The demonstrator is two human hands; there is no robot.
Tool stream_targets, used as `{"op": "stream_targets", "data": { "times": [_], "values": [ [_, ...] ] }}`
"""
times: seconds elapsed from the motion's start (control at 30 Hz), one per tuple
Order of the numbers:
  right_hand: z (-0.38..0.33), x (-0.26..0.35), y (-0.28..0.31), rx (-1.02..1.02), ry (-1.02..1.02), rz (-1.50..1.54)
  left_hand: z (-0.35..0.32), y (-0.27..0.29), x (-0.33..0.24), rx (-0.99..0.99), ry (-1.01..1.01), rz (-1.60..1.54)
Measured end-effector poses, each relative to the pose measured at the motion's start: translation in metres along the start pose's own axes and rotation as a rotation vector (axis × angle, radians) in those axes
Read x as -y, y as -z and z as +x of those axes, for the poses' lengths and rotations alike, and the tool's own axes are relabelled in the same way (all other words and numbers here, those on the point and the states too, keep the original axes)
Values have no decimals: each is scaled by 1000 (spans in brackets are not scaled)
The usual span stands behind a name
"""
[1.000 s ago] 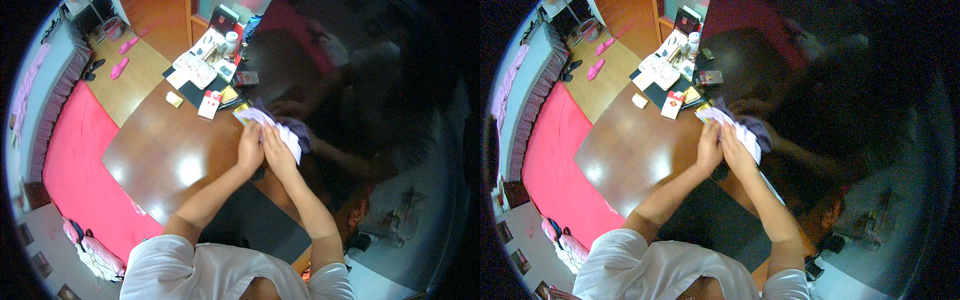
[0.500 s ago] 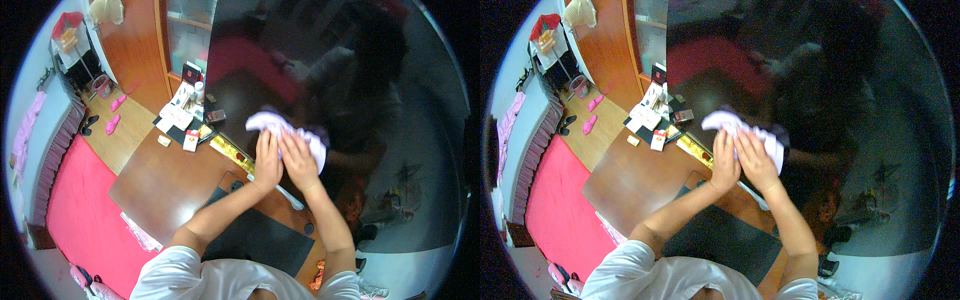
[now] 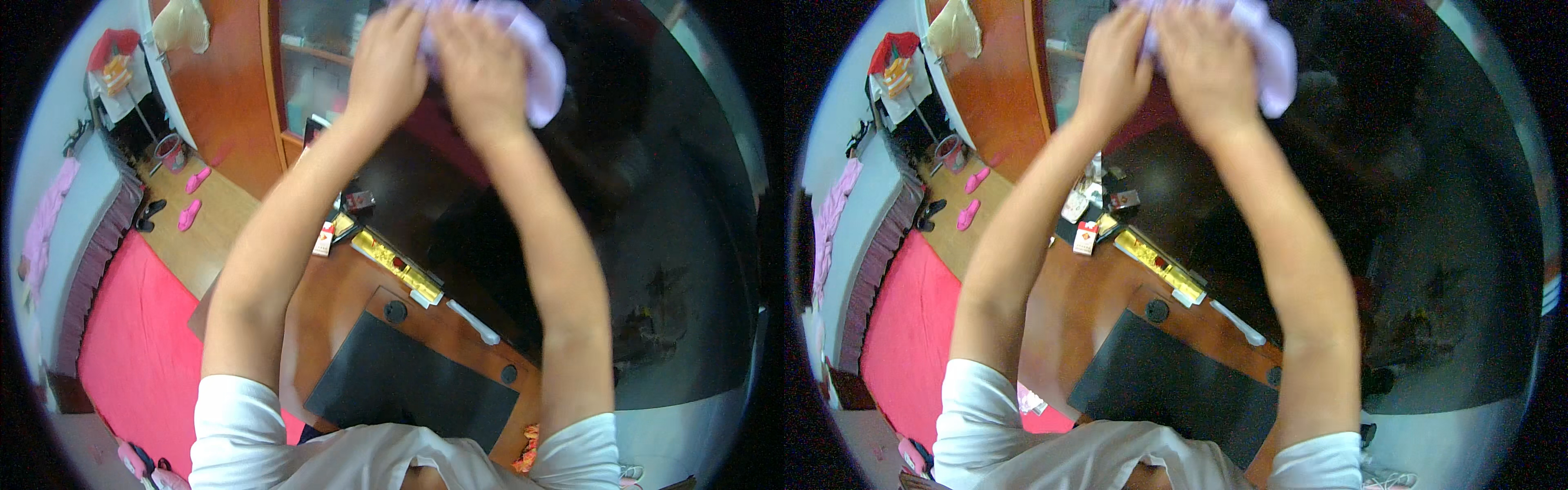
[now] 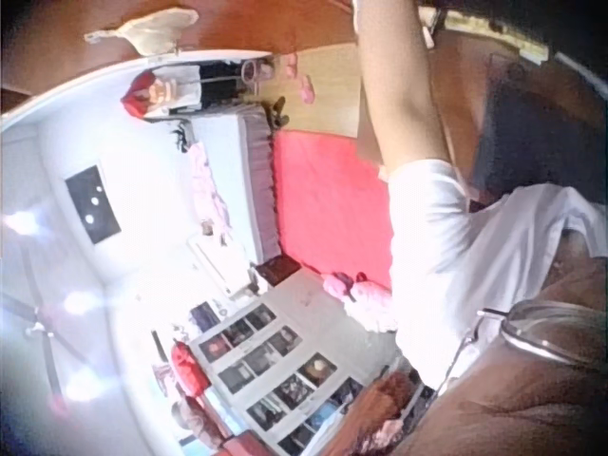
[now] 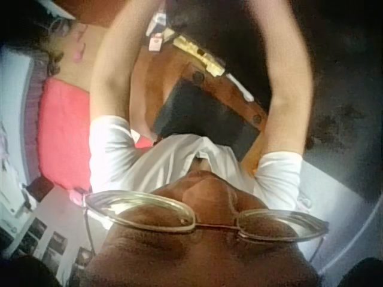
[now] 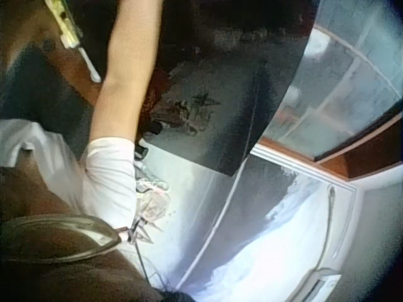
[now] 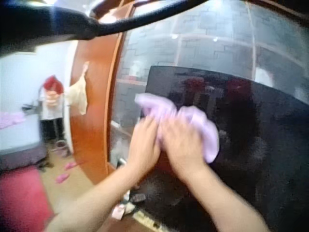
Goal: The person wipes a large flat-screen TV with two cloths, then cleans a black camera lens with a cloth and a small tool. They plug the lens into a power strip and place it into a red bag.
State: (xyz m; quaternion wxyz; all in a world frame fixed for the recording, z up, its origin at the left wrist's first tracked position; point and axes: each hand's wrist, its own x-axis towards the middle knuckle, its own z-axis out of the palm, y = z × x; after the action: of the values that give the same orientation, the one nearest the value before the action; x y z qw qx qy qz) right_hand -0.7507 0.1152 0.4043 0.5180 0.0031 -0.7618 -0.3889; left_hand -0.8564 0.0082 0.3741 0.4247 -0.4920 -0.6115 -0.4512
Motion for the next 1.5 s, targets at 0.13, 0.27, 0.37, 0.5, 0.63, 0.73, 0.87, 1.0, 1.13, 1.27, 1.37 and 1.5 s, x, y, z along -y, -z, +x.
{"op": "stream_targets", "data": {
  "times": [0.13, 0.27, 0.37, 0.5, 0.63, 0.73, 0.87, 1.0, 1.13, 1.27, 1.37, 1.5],
  "values": [
    [-157, 87, 26, 474, 242, 146, -193, -10, -18, 236, 142, -16],
    [-326, 95, 80, 768, 335, 544, -325, -30, -102, 782, 296, -257],
    [-343, 52, 114, 887, 147, 759, -295, -25, -150, 655, 144, -377],
    [-268, -40, 136, 565, 108, 523, -190, -29, -184, 473, -26, -324],
    [-153, -158, 159, 257, 20, 87, -31, -45, -220, 187, -186, -335],
    [-72, -209, 194, 33, -70, -72, 76, -37, -245, -61, -357, -272],
    [-83, -230, 215, -1, -111, -88, 98, -27, -278, -17, -370, -284],
    [-219, -197, 232, 232, -166, -118, -4, -59, -308, 183, -447, -173],
    [-367, -132, 267, 512, -133, 64, -144, -75, -329, 499, -507, -188],
    [-394, -143, 295, 505, -33, 49, -186, -85, -366, 557, -435, -237],
    [-362, -183, 294, 405, -89, 84, -133, -89, -381, 457, -415, -232],
    [-268, -253, 302, 202, -165, -51, -18, -98, -401, 119, -453, -232]
  ]
}}
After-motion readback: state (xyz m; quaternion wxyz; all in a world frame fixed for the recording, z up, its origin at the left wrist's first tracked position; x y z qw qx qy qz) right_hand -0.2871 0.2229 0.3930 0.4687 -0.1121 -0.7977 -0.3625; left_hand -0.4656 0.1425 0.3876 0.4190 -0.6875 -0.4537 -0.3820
